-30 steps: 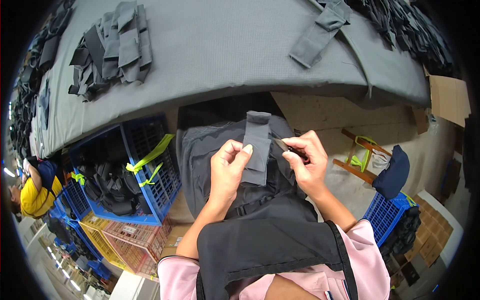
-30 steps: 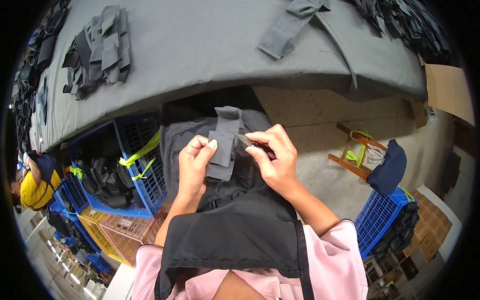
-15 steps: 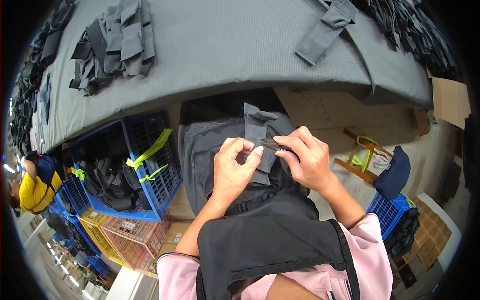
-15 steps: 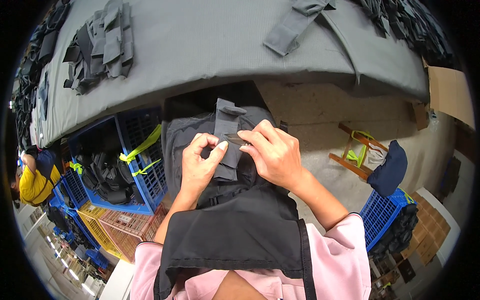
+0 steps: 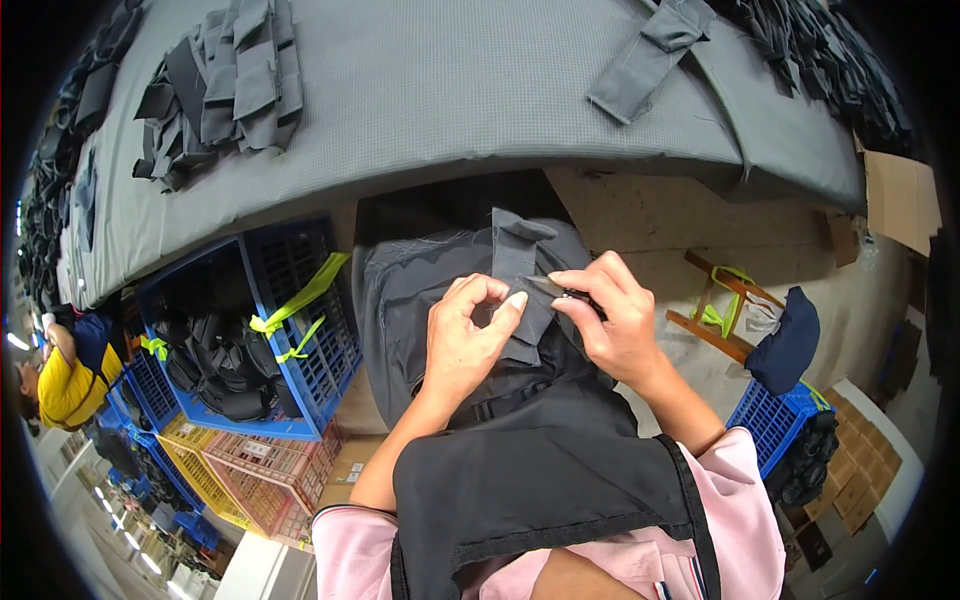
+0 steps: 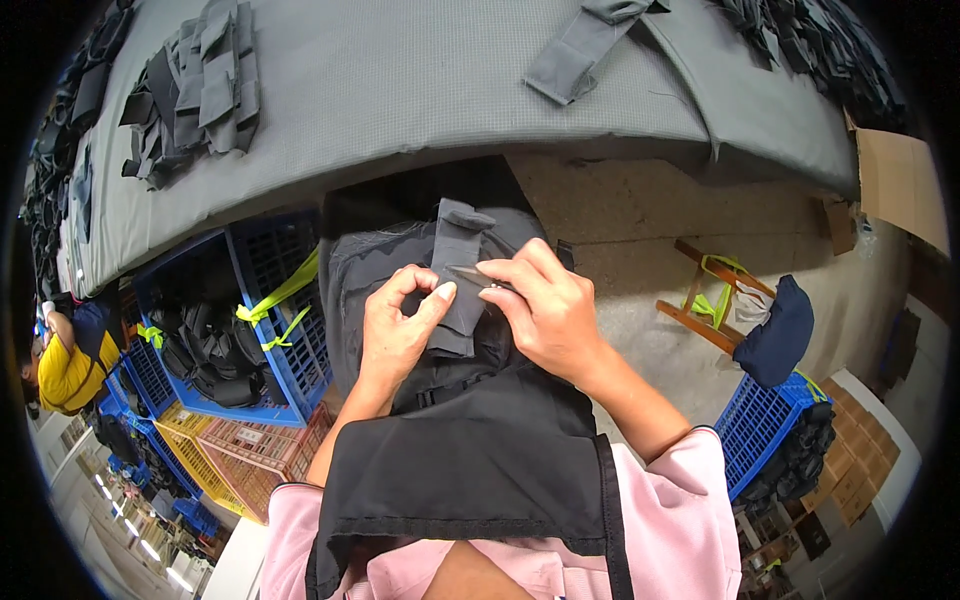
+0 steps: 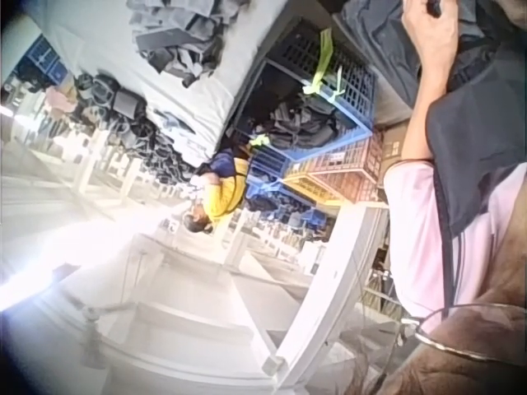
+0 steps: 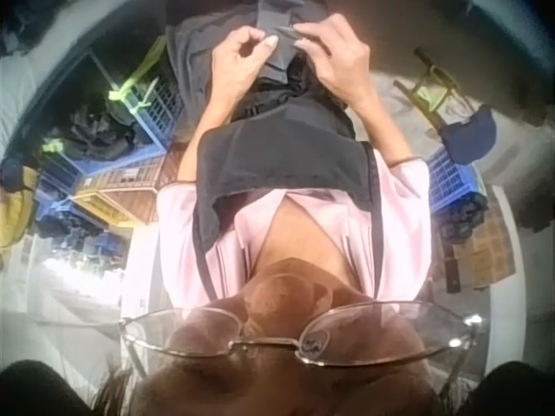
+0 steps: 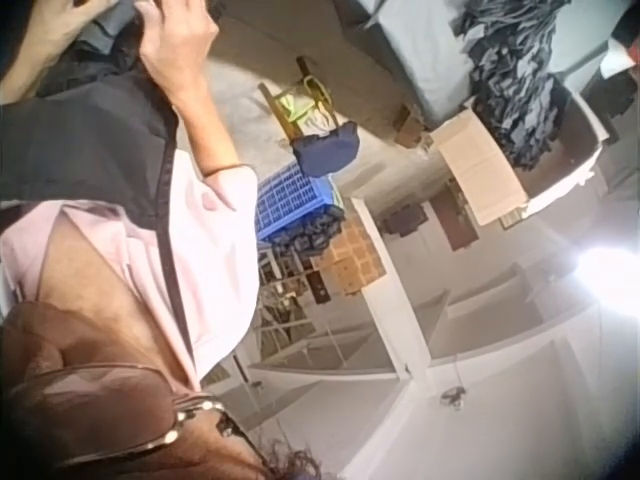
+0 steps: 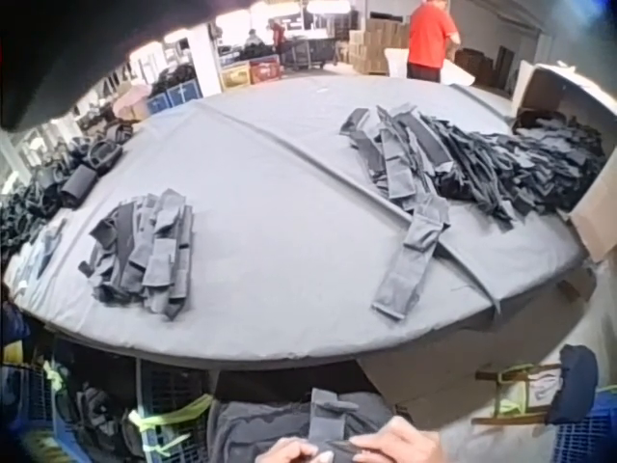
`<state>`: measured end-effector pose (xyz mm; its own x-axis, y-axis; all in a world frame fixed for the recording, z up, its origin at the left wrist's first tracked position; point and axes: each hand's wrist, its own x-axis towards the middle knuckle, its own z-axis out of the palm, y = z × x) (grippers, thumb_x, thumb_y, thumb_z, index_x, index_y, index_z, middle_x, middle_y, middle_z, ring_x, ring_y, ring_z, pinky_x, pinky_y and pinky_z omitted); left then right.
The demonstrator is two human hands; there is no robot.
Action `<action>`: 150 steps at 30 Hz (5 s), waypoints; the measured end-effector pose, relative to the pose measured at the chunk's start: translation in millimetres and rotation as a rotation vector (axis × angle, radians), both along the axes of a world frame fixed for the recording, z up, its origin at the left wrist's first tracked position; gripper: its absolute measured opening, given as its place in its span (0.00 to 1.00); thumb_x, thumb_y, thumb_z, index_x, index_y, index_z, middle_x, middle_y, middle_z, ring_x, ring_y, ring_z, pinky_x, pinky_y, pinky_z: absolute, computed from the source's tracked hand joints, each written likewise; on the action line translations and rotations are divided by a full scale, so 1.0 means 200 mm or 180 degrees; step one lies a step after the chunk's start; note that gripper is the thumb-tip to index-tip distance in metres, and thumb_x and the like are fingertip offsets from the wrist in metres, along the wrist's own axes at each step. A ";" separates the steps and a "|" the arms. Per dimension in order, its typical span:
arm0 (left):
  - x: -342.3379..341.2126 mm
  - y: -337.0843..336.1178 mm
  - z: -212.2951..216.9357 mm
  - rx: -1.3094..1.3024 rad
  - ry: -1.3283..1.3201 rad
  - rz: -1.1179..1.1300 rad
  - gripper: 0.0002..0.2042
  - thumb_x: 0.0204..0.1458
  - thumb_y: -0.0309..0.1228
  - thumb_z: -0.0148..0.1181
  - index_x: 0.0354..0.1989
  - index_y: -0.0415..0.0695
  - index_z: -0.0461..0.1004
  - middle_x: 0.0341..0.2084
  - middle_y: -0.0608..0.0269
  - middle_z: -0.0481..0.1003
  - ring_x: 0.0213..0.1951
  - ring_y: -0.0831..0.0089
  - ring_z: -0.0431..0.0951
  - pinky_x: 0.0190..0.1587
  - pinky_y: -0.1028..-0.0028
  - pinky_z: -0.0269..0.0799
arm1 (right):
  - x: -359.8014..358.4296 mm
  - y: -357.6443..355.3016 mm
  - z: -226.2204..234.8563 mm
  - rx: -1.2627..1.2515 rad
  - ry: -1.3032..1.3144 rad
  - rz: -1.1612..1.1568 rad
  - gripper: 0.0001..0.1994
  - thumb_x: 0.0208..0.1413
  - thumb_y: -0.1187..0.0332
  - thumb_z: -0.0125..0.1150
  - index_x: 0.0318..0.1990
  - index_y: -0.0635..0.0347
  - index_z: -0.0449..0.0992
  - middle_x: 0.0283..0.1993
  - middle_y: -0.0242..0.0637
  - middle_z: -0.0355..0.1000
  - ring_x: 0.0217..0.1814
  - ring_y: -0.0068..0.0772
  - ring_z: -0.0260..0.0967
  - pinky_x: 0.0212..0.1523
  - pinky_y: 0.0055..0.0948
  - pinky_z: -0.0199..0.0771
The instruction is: Manually assembling and trimming fabric straps or components using small cutters.
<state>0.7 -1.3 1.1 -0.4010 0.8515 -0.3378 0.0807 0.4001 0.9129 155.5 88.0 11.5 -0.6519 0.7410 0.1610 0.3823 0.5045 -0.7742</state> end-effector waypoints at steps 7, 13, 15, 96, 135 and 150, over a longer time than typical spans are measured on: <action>-0.03 -0.01 -0.07 -0.0454 -0.1891 0.0548 0.11 0.54 0.31 0.59 0.22 0.45 0.67 0.20 0.78 0.64 0.24 0.88 0.58 0.27 0.83 0.53 | 0.03 -0.05 -0.03 -0.0978 0.0122 0.0004 0.25 0.35 0.82 0.64 0.46 0.58 0.73 0.26 0.31 0.57 0.25 0.22 0.56 0.24 0.21 0.59; -0.03 -0.03 -0.05 -0.0521 -0.1794 0.0359 0.13 0.56 0.33 0.56 0.21 0.45 0.65 0.19 0.78 0.61 0.24 0.88 0.56 0.26 0.83 0.52 | -0.07 -0.02 -0.06 -0.0513 0.0120 0.0219 0.15 0.38 0.79 0.62 0.38 0.57 0.74 0.25 0.33 0.62 0.23 0.29 0.63 0.24 0.26 0.63; -0.02 -0.06 -0.04 0.0156 -0.1883 0.0034 0.15 0.57 0.37 0.54 0.21 0.44 0.64 0.22 0.75 0.60 0.26 0.86 0.57 0.30 0.82 0.56 | -0.11 0.00 -0.08 -0.0879 0.0414 -0.0080 0.09 0.41 0.77 0.62 0.33 0.59 0.73 0.24 0.33 0.63 0.22 0.26 0.61 0.24 0.25 0.61; 0.00 -0.05 -0.14 -0.0193 -0.1441 0.0483 0.20 0.53 0.35 0.61 0.15 0.45 0.58 0.14 0.80 0.54 0.21 0.88 0.50 0.21 0.81 0.45 | 0.05 -0.08 0.03 -0.0426 -0.0404 0.0432 0.12 0.44 0.70 0.67 0.33 0.62 0.69 0.24 0.36 0.71 0.25 0.35 0.72 0.27 0.29 0.71; -0.07 -0.06 -0.13 0.0969 -0.3040 -0.0113 0.15 0.56 0.41 0.48 0.32 0.38 0.67 0.33 0.58 0.67 0.36 0.72 0.67 0.43 0.74 0.62 | -0.06 -0.03 -0.05 -0.3703 0.1605 -0.0784 0.07 0.61 0.67 0.51 0.39 0.62 0.67 0.20 0.34 0.67 0.10 0.12 0.51 0.11 0.11 0.48; -1.25 0.48 0.33 0.0515 0.3585 -0.0549 0.10 0.49 0.34 0.60 0.30 0.41 0.70 0.46 0.52 0.70 0.57 0.54 0.64 0.59 0.59 0.54 | 0.04 0.93 0.04 -0.1308 0.1307 -0.1963 0.10 0.59 0.64 0.54 0.37 0.63 0.70 0.24 0.33 0.71 0.12 0.12 0.55 0.11 0.18 0.55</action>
<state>-249.9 94.2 67.0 -0.2799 0.9251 0.2565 0.9256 0.1891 0.3279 163.3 274.8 19.6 -0.0604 0.9962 -0.0633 0.1452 -0.0539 -0.9879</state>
